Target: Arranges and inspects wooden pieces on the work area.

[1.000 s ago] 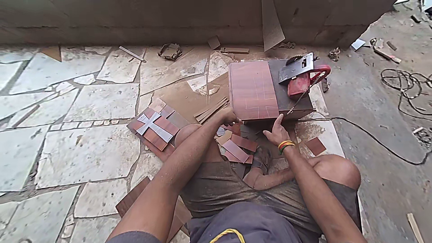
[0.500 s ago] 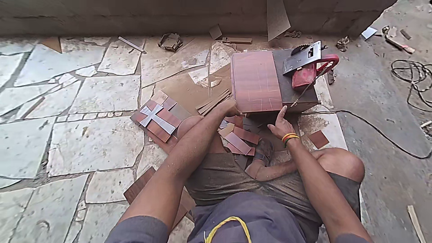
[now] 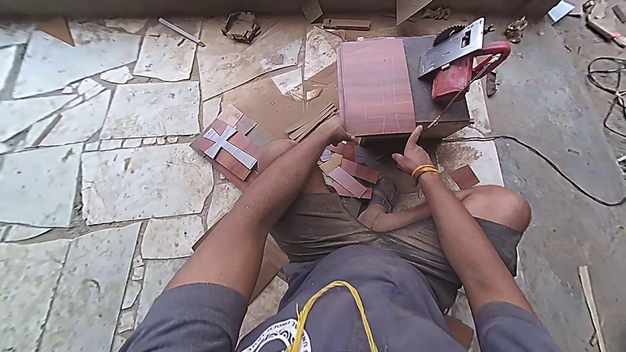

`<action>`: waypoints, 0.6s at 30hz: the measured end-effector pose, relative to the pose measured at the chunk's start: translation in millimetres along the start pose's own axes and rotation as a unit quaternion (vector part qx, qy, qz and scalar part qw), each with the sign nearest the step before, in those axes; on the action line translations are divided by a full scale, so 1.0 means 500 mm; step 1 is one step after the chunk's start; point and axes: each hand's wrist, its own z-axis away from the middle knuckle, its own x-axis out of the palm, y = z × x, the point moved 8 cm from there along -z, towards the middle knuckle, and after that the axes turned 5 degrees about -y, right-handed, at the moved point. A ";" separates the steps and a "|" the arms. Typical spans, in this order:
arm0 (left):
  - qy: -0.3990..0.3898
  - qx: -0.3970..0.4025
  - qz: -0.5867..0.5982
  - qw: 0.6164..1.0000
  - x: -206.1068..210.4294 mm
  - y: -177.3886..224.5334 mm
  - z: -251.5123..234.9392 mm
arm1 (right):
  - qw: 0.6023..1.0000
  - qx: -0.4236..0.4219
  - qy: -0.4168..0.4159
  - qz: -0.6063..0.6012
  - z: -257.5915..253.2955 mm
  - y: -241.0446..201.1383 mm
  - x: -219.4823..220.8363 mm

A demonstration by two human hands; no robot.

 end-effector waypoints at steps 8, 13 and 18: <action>-0.008 -0.004 0.014 1.000 -0.001 -0.009 0.006 | 1.000 -0.011 0.007 -0.028 -0.008 0.032 0.003; -0.033 0.013 0.163 0.986 0.014 -0.011 -0.001 | 0.998 -0.014 0.021 -0.055 -0.008 0.037 0.006; -0.026 0.011 0.208 0.978 0.017 -0.009 0.005 | 0.998 -0.006 0.006 -0.061 0.000 0.033 -0.001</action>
